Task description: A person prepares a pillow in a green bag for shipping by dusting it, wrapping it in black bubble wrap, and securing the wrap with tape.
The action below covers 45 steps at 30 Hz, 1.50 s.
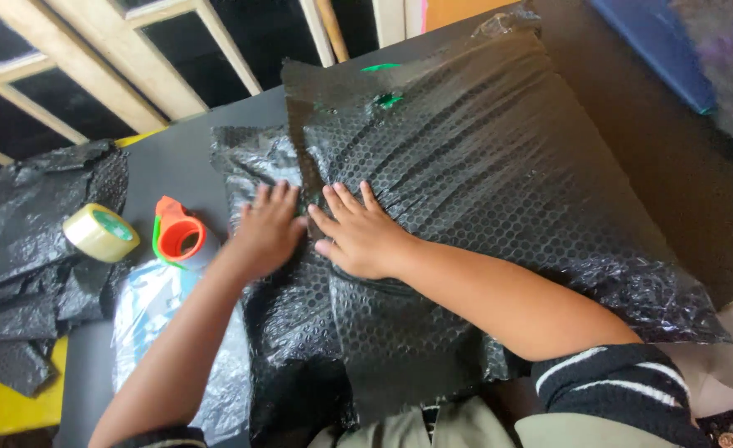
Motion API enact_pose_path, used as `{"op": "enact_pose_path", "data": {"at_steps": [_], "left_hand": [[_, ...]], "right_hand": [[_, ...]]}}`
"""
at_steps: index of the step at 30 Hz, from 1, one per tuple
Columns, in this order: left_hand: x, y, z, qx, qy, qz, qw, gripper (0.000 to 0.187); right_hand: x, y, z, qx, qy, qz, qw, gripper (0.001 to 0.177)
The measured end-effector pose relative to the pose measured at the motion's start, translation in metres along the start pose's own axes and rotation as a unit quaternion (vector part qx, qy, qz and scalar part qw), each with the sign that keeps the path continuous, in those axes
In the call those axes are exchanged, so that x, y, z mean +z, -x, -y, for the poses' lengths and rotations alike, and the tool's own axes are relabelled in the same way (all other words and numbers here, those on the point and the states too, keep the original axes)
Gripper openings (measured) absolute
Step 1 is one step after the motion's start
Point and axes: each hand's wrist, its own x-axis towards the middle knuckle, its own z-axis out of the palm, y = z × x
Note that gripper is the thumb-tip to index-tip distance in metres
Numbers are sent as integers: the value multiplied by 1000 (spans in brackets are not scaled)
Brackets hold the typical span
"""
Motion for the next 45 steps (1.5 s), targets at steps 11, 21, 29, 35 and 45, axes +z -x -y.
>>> {"op": "enact_pose_path", "data": {"at_steps": [11, 21, 29, 35, 45], "left_hand": [[38, 11, -19, 23, 47, 42, 998, 63], [11, 16, -13, -13, 241, 56, 969, 50], [9, 23, -11, 42, 484, -125, 865, 58], [-32, 33, -18, 150, 269, -139, 941, 91], [-22, 14, -12, 17, 360, 43, 932, 56]], "right_hand": [[-62, 1, 20, -72, -348, -126, 926, 53], [19, -20, 21, -98, -119, -55, 987, 88], [1, -12, 36, -54, 8, 40, 998, 125], [-7, -2, 44, -48, 10, 24, 998, 125], [24, -5, 45, -89, 165, -110, 976, 107]]}}
